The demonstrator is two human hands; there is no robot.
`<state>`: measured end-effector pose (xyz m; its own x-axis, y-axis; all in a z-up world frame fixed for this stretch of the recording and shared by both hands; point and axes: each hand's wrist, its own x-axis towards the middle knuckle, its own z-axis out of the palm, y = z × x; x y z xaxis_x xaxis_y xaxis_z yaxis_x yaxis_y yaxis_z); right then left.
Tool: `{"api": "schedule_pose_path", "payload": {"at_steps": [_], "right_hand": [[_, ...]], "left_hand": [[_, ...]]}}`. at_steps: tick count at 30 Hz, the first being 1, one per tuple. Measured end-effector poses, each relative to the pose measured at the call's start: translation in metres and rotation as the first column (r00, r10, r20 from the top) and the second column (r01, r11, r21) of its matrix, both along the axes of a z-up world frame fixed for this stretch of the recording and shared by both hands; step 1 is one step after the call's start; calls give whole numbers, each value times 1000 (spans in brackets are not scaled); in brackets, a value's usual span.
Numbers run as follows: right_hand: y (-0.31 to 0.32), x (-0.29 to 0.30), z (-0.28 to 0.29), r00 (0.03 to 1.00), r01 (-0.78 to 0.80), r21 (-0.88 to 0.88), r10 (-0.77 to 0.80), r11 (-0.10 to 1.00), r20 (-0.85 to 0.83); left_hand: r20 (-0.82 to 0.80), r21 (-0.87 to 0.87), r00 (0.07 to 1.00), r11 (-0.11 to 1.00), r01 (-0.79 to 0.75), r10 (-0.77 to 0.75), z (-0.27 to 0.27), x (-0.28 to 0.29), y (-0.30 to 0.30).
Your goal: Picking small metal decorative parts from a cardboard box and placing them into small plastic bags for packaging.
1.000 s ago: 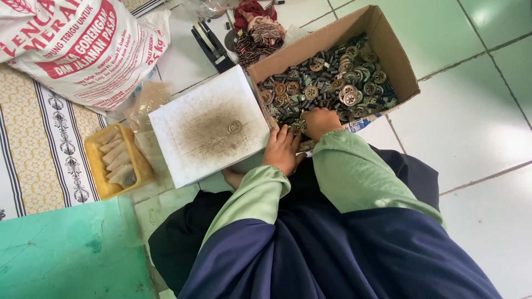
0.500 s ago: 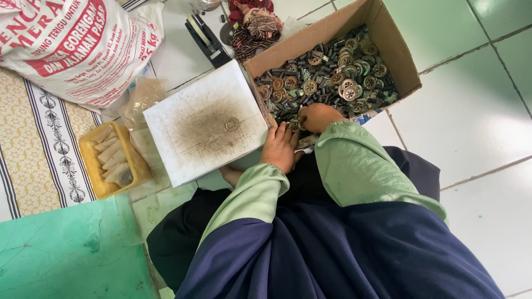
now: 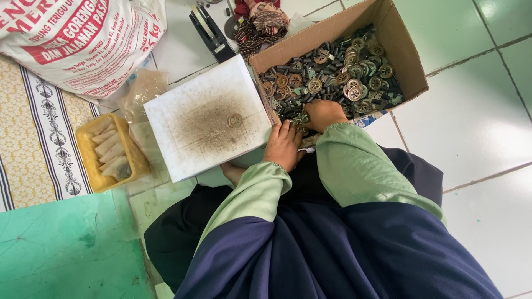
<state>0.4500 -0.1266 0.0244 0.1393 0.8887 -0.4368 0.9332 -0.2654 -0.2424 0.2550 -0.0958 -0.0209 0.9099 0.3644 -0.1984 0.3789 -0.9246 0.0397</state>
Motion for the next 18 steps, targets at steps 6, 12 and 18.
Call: {"api": "schedule_pose_path", "payload": {"at_steps": [6,12,18], "right_hand": [[3,4,-35,1000,-8,-3,8,1000,14],[5,5,-54,999,33,33,-33,999,3],[5,7,-54,991,110,-2,-110,994,-80]], "left_hand": [[-10,-11,1000,1000,-10,10,3,0,-1],[-52,6,999,1000,-9,9,3,2,0],[-17,13,1000,1000,-2,3,6,1,-1]]}}
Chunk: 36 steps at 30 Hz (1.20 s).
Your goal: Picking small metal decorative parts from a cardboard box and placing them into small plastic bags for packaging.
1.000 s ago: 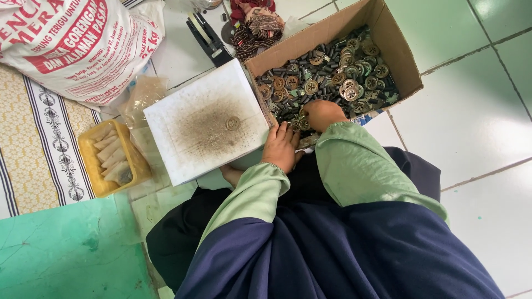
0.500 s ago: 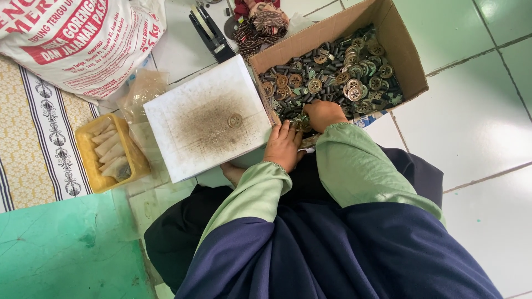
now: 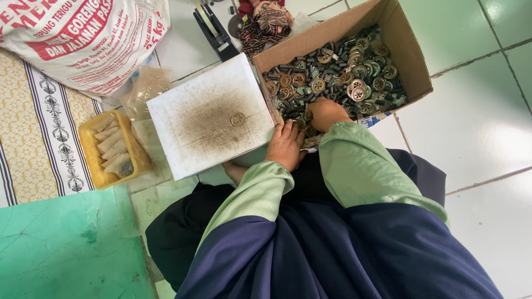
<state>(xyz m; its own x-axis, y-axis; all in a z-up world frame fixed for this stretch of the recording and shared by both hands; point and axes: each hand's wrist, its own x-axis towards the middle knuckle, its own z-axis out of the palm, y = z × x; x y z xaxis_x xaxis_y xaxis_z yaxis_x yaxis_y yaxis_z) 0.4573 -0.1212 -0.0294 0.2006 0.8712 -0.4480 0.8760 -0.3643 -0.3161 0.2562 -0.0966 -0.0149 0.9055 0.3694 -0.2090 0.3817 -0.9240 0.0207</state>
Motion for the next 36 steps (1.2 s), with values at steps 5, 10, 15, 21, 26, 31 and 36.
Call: {"api": "schedule_pose_path", "payload": {"at_steps": [5,10,15,21,26,31,36], "right_hand": [[-4,0,29,983,95,88,-79,992,-167],[-7,-22,70,948,183,224,-112,957,-297],[14,-77,69,809,450,419,-161,789,-566],[62,-149,36,866,329,471,-63,819,-496],[72,-157,37,983,133,550,-40,825,-178],[72,-160,36,998,65,565,-39,823,-58],[70,-160,30,998,36,579,-60,815,22]], "left_hand": [[172,0,985,1000,20,-20,-9,-6,1],[427,-100,903,995,-9,51,27,-19,0],[585,-42,791,981,-192,180,26,-67,32],[505,-150,752,901,-407,424,24,-135,57],[357,-220,790,867,-448,499,29,-139,60],[278,-213,810,855,-472,517,24,-135,59],[230,-227,818,847,-481,527,26,-134,60]]}}
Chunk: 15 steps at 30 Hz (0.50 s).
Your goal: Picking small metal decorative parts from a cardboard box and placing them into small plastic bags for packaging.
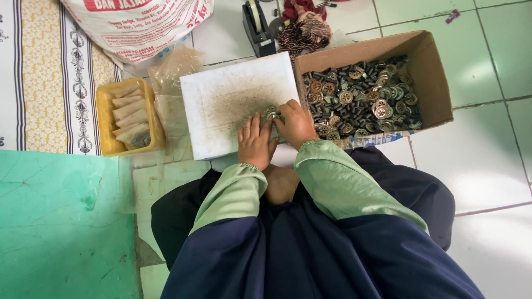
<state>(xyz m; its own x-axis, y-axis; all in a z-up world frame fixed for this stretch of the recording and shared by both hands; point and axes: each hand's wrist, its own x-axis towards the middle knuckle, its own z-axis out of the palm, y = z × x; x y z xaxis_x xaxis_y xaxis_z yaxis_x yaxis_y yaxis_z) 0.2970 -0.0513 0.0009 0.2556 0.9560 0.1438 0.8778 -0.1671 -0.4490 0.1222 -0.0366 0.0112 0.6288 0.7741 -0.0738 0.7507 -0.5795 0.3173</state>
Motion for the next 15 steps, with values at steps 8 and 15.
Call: {"api": "schedule_pose_path", "payload": {"at_steps": [8,15], "right_hand": [[-45,56,30,942,-207,-122,164,971,-293],[-104,190,61,973,52,-360,-128,932,-192]], "left_hand": [[-12,-40,995,994,99,-100,43,26,-25],[50,6,922,924,383,-383,34,100,-45]]}}
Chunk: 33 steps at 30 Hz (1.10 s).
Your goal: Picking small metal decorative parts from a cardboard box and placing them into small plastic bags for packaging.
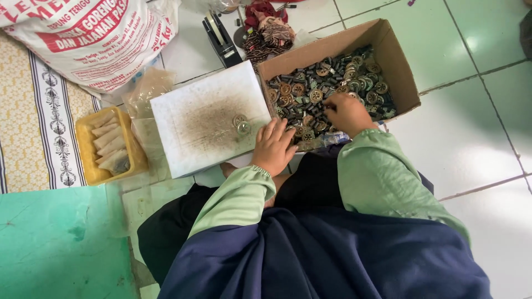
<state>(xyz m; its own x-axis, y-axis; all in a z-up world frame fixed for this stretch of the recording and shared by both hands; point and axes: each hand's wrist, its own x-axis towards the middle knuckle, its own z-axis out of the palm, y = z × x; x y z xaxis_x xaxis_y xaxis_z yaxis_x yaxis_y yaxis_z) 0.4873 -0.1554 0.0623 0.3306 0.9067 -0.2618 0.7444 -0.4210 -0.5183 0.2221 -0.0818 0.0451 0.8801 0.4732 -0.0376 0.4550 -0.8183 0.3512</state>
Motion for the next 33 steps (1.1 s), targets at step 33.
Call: {"api": "schedule_pose_path", "payload": {"at_steps": [33], "right_hand": [[17,12,-25,974,148,248,-184,958,132]], "left_hand": [[377,284,923,941,-186,69,-54,-41,32]]}}
